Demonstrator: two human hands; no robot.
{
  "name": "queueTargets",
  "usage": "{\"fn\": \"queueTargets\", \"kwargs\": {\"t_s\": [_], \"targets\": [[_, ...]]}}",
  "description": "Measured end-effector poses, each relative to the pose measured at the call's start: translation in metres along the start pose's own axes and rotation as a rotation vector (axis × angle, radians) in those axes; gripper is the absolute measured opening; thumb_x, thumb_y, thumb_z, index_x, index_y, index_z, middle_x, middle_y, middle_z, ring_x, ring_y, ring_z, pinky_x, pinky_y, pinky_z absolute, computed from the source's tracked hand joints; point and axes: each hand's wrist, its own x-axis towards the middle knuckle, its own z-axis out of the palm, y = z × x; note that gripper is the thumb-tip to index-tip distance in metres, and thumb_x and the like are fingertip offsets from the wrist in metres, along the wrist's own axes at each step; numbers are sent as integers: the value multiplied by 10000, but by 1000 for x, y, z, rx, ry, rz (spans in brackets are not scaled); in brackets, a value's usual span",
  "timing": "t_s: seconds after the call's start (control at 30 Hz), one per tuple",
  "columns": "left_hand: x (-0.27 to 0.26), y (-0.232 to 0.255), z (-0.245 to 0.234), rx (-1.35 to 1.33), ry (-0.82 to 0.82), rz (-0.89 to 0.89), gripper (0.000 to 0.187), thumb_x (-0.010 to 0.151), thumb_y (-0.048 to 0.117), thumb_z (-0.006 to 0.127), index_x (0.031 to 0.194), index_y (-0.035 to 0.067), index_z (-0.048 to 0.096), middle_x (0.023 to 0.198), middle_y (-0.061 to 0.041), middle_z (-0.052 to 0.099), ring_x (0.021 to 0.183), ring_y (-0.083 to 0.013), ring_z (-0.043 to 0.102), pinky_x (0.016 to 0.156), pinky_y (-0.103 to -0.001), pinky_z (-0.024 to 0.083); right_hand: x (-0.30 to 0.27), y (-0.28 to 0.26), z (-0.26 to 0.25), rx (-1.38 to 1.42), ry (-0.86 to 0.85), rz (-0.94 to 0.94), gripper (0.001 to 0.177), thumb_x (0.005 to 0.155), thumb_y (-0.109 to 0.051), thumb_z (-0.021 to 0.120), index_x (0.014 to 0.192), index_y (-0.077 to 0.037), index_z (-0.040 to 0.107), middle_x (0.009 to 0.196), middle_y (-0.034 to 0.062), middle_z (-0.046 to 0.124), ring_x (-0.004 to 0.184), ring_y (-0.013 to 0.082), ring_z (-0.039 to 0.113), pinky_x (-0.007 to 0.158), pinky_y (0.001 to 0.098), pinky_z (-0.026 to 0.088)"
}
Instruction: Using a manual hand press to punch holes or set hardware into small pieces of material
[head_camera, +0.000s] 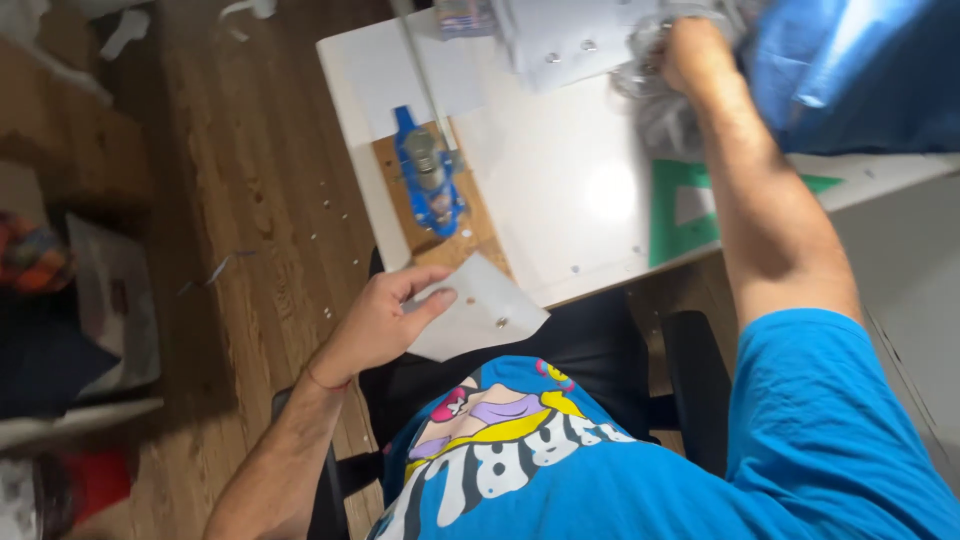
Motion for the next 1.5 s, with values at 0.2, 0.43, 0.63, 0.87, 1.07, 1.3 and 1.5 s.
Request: {"fn": "queueTargets", "kwargs": {"t_s": [0.2,0.43,0.63,0.87,1.07,1.3,1.5], "targets": [[2,-40,-5,-9,261,156,203,977,279,649,1079,146,763,823,135,639,683,0,454,618,-203,381,-13,6,-6,-266,109,23,334,999,-359,618,869,-129,822,788,111,789,711,348,770,560,408,600],[3,-44,-4,-379,256,195,305,987,204,671,1259,71,709,1220,-20,753,1057,-85,700,860,-216,548,-14,15,-2,-144,179,-13,244,995,-495,706,1055,-303,842,783,91,774,697,361,760,647,417,628],[0,-39,-5,-395,257,174,328,977,204,679,1272,62,700,1197,-47,767,1026,-118,730,824,-236,585,-18,-1,-23,-188,86,-7,275,1006,-455,651,1055,-254,831,843,107,807,753,364,782,653,431,633],[-16,-49,-11,-390,348,148,267,966,224,691,1177,66,731,1144,-31,775,983,-102,717,802,-228,564,-30,14,-12,-313,433,21,138,979,-468,644,951,-388,754,707,-79,695,608,162,721,554,258,574],[-24,-62,-2,-516,415,161,265,927,163,754,1173,70,723,1102,-54,790,907,-95,727,733,-223,580,-100,-34,-108,637,426,-118,270,1319,-95,728,1063,-36,791,860,83,627,841,213,578,776,398,417],[-41,-27,22,-631,179,329,276,917,25,783,1173,99,710,1109,-98,775,998,-159,762,866,-256,637,-252,-242,-231,1874,-226,-190,172,911,60,677,1070,121,650,1202,295,700,995,321,751,753,340,656],[-18,-30,34,-205,388,378,421,894,237,844,1262,75,719,1145,-166,767,1112,-221,697,988,-438,555,-294,-325,-236,2002,-525,253,191,773,-29,780,928,60,714,747,159,716,620,205,713,556,269,576]]}}
